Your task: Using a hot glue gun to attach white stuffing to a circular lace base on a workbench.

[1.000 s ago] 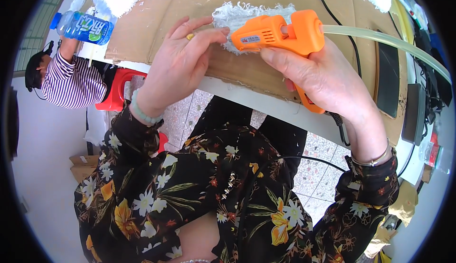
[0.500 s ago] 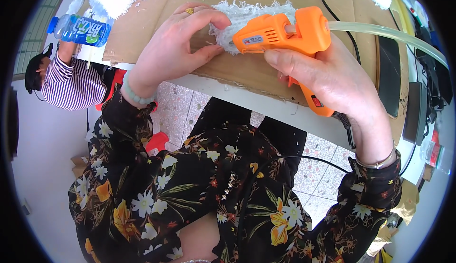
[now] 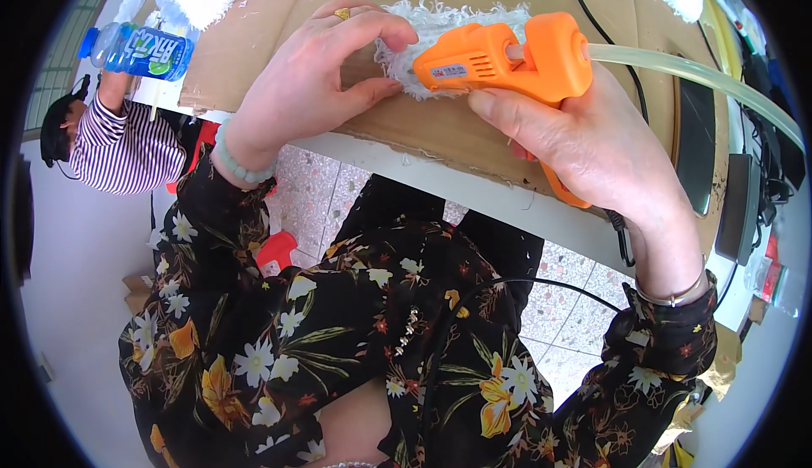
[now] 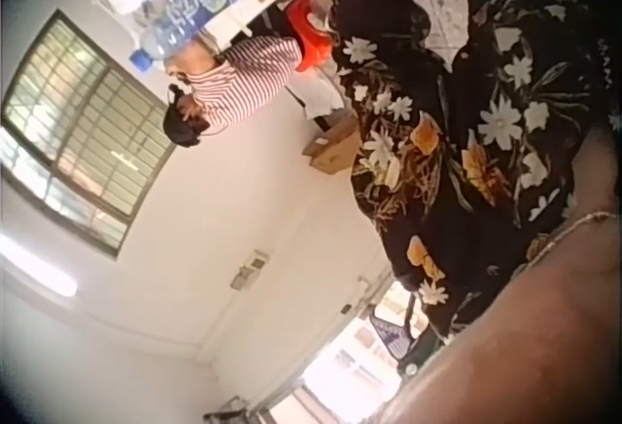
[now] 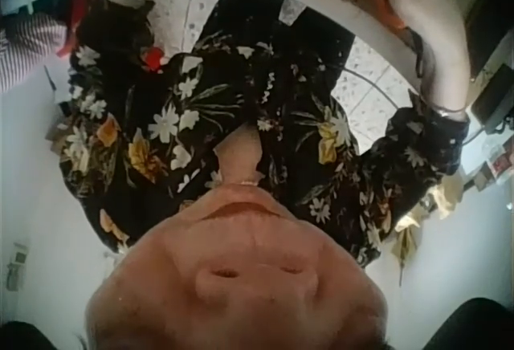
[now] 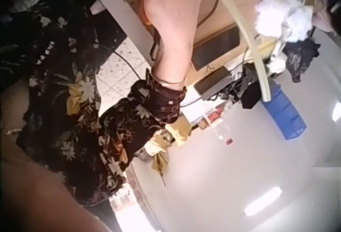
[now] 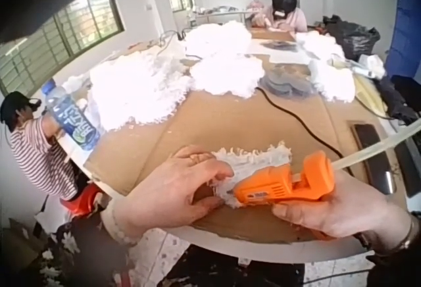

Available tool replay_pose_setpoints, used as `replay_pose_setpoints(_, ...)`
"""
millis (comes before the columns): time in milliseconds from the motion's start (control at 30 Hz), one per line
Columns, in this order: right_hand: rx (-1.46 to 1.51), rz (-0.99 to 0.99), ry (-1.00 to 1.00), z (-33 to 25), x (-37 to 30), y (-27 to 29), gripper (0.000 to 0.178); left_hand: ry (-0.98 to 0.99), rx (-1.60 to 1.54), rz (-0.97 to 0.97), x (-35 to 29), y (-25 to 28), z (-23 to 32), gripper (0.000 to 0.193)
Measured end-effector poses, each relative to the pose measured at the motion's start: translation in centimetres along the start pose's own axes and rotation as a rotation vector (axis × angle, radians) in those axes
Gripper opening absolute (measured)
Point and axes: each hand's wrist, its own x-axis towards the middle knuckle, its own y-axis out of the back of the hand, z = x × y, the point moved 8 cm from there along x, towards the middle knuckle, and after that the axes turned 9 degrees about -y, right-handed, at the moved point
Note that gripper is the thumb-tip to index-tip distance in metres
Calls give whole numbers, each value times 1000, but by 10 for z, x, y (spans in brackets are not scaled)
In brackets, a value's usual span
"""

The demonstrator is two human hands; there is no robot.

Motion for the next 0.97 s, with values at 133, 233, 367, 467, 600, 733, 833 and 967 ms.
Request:
replay_pose_setpoints(133,50,-6,52,-4,1,-2,31,-16,-9,13,1,0,1,39)
replay_pose_setpoints(233,23,-33,39,-2,2,-4,31,3,-2,-1,2,0,2,39)
replay_pose_setpoints(367,5,-11,3,4,-2,0,32,20,-5,-25,1,-4,0,39)
replay_pose_setpoints(467,-6,-11,-33,8,-6,3,34,30,-6,-33,1,-3,1,40)
replay_pose_setpoints(600,-47,-7,-33,7,-9,6,35,19,-6,-32,3,-2,3,40)
replay_pose_setpoints(733,-2,1,-16,7,-7,5,35,5,1,-37,4,-4,3,40)
replay_pose_setpoints(833,-43,-37,-41,4,-8,2,36,-2,22,-20,1,-1,4,40)
replay_pose_setpoints(967,-72,7,-63,14,-12,11,38,8,26,-43,2,-4,4,39)
